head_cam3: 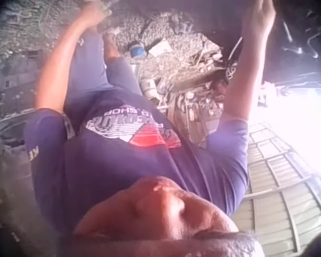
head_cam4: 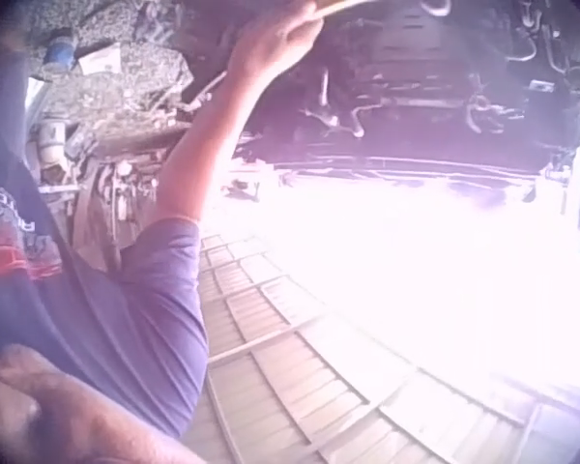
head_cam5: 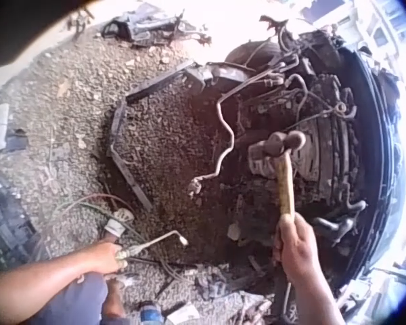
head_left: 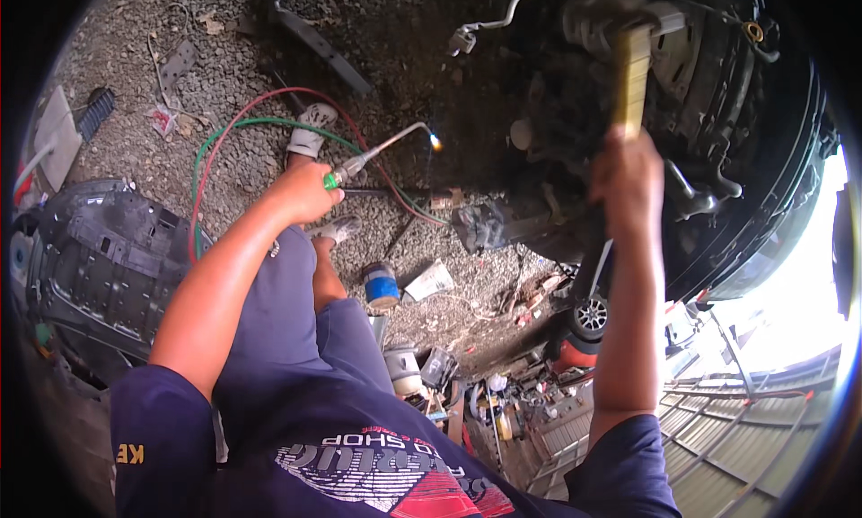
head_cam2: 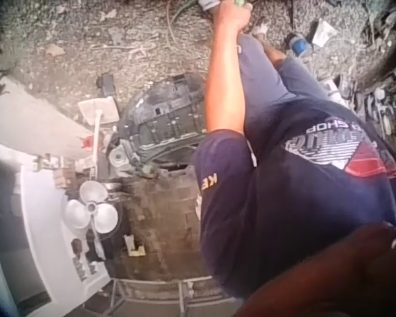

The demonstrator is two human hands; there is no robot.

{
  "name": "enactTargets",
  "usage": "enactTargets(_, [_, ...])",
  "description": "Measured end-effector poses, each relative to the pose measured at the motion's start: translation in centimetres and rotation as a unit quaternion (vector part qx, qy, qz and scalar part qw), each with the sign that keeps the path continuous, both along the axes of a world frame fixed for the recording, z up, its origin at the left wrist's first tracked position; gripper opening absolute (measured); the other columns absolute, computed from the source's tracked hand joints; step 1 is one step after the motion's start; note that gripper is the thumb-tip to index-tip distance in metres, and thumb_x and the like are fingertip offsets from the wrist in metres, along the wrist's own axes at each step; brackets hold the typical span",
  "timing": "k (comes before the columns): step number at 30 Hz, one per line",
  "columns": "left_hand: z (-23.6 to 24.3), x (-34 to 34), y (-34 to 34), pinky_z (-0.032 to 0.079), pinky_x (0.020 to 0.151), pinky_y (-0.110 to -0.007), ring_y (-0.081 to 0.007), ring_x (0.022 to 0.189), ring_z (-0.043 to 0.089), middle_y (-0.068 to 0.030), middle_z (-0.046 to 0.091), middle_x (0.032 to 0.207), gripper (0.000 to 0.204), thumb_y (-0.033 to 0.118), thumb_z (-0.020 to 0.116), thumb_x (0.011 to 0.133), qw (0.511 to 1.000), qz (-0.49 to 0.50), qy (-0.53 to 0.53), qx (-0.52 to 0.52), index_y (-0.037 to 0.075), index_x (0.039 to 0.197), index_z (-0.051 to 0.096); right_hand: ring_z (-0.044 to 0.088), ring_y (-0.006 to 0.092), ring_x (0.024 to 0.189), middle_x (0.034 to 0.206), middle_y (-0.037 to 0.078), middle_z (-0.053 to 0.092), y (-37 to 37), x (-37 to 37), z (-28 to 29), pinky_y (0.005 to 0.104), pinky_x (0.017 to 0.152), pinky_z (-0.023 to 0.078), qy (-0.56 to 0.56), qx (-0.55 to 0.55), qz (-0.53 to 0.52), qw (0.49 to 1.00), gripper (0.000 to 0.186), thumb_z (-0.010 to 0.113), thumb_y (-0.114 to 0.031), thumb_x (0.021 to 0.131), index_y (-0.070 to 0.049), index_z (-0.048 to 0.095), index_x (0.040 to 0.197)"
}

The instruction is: Cutting and hammering a metal part of a car front chassis using an oxy-acetylene torch and a sledgehammer.

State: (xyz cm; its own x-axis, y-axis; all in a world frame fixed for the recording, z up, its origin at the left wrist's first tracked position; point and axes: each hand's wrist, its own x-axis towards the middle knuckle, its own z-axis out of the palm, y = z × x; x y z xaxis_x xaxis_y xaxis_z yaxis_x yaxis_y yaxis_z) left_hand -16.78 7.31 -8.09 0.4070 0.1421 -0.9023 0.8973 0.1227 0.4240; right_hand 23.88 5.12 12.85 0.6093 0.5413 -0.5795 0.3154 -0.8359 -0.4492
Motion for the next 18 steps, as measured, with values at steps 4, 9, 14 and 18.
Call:
enactTargets(4, [-1.3,0.8,-0.2,0.058,0.095,-0.051,-0.0458,0.109,0.077,-0.0302,0.079,0.11,0.049,0.034,0.084,0.095,0.999,-0.012,-0.027,0.033,-0.004,0.124,0.074,0.054,0.0121,0.057,0.076,0.002,0.056,6.6,1.1,4.6,0.0305,0.056,0.047,-0.006,0.307,0.021,0.952,0.038,0.049,-0.037,0.123,-0.007,0.058,0.102])
enactTargets(9, [0.0,1.5,0.7,0.059,0.093,-0.053,-0.0457,0.106,0.076,-0.0273,0.079,0.109,0.038,0.033,0.083,0.096,1.0,-0.021,0.001,0.005,0.002,0.117,0.075,0.074,0.0497,0.103,0.104,0.03,0.075,-14.7,-5.7,-8.5,0.0526,0.093,0.061,-0.17,-0.043,0.113,0.978,0.047,0.066,-0.038,0.109,0.005,0.065,0.129])
enactTargets(14, [-2.0,-0.3,-1.9,0.059,0.091,-0.054,-0.0469,0.103,0.076,-0.0257,0.078,0.103,0.035,0.034,0.083,0.096,0.992,-0.045,-0.054,0.103,0.002,0.109,0.074,0.076,0.054,0.103,0.106,0.036,0.078,-17.0,-1.7,-12.2,0.055,0.089,0.061,0.013,-0.327,0.165,0.93,0.056,0.067,-0.047,0.108,0.007,0.077,0.116])
enactTargets(18, [0.8,-0.2,0.7,0.059,0.097,-0.053,-0.0451,0.111,0.076,-0.028,0.079,0.112,0.035,0.031,0.082,0.097,1.0,-0.016,-0.007,0.005,0.001,0.114,0.076,0.068,0.0269,0.061,0.072,0.014,0.068,-3.7,1.7,-6.2,0.0446,0.057,0.055,-0.023,-0.157,0.06,0.986,0.046,0.066,-0.043,0.114,0.002,0.07,0.103])
